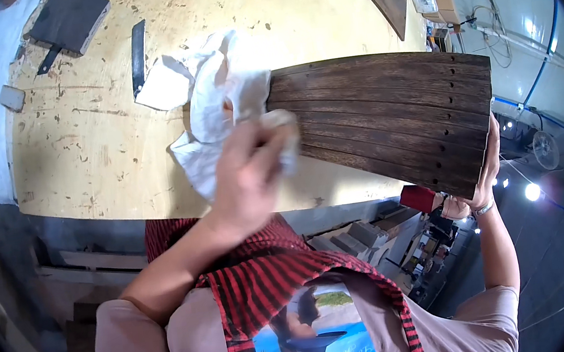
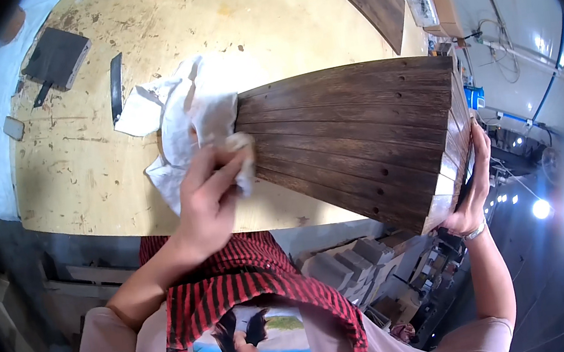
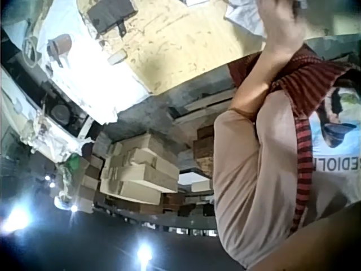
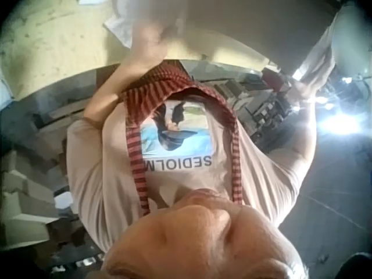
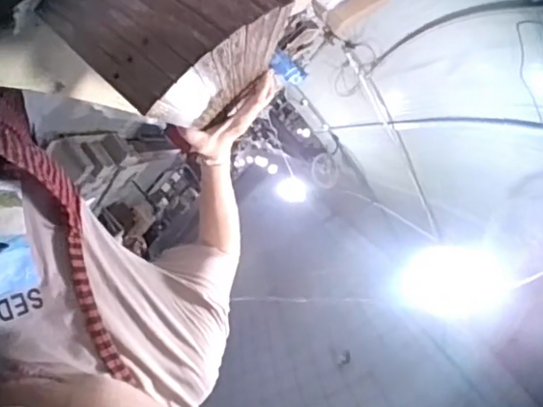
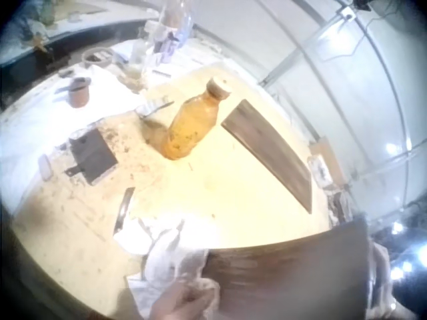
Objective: The user is applying a liquid finish to a piece of dark wood furniture using a cloth.
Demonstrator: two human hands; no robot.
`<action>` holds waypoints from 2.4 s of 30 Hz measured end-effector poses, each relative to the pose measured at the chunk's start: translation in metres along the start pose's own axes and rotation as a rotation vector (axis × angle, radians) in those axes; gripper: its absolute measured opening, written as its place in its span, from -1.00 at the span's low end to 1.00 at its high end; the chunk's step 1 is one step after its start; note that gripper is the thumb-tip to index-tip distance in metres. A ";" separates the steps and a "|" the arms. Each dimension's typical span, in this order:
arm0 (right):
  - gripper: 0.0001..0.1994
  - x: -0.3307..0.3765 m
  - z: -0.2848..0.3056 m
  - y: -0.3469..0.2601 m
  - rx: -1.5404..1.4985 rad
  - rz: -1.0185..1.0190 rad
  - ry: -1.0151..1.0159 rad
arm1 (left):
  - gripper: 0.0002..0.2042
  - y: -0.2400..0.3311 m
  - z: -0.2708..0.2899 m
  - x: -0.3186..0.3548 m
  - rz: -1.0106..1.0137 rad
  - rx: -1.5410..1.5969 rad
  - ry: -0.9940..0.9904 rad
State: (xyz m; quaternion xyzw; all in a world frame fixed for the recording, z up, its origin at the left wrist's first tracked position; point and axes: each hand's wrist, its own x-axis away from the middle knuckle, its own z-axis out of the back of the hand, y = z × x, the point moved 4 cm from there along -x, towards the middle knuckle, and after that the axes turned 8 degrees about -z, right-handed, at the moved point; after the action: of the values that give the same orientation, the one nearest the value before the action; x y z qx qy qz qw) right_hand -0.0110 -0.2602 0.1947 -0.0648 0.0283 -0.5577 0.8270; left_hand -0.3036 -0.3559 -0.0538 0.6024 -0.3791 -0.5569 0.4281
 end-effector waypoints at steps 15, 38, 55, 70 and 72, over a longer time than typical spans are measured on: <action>0.37 -0.004 -0.003 0.002 -0.153 0.033 -0.017 | -0.55 -0.018 0.000 -0.076 0.410 0.275 -0.120; 0.38 -0.005 -0.001 0.001 -0.066 -0.007 0.000 | -0.91 -0.017 0.054 -0.011 0.672 0.470 0.128; 0.31 -0.002 -0.004 0.004 -0.206 -0.050 -0.020 | -0.67 0.116 -0.005 -0.101 -0.357 0.397 -0.078; 0.22 0.000 -0.002 -0.019 -0.017 0.131 0.011 | -0.54 0.090 -0.008 -0.097 -0.509 0.225 0.040; 0.22 0.007 0.000 -0.017 -0.014 0.101 0.002 | -0.66 0.059 0.001 -0.073 -0.386 -0.037 -0.003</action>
State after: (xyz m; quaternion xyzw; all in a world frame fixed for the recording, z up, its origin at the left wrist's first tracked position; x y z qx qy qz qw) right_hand -0.0236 -0.2726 0.1975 -0.0686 0.0363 -0.5151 0.8536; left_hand -0.3098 -0.3078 0.0266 0.6550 -0.2470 -0.6365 0.3239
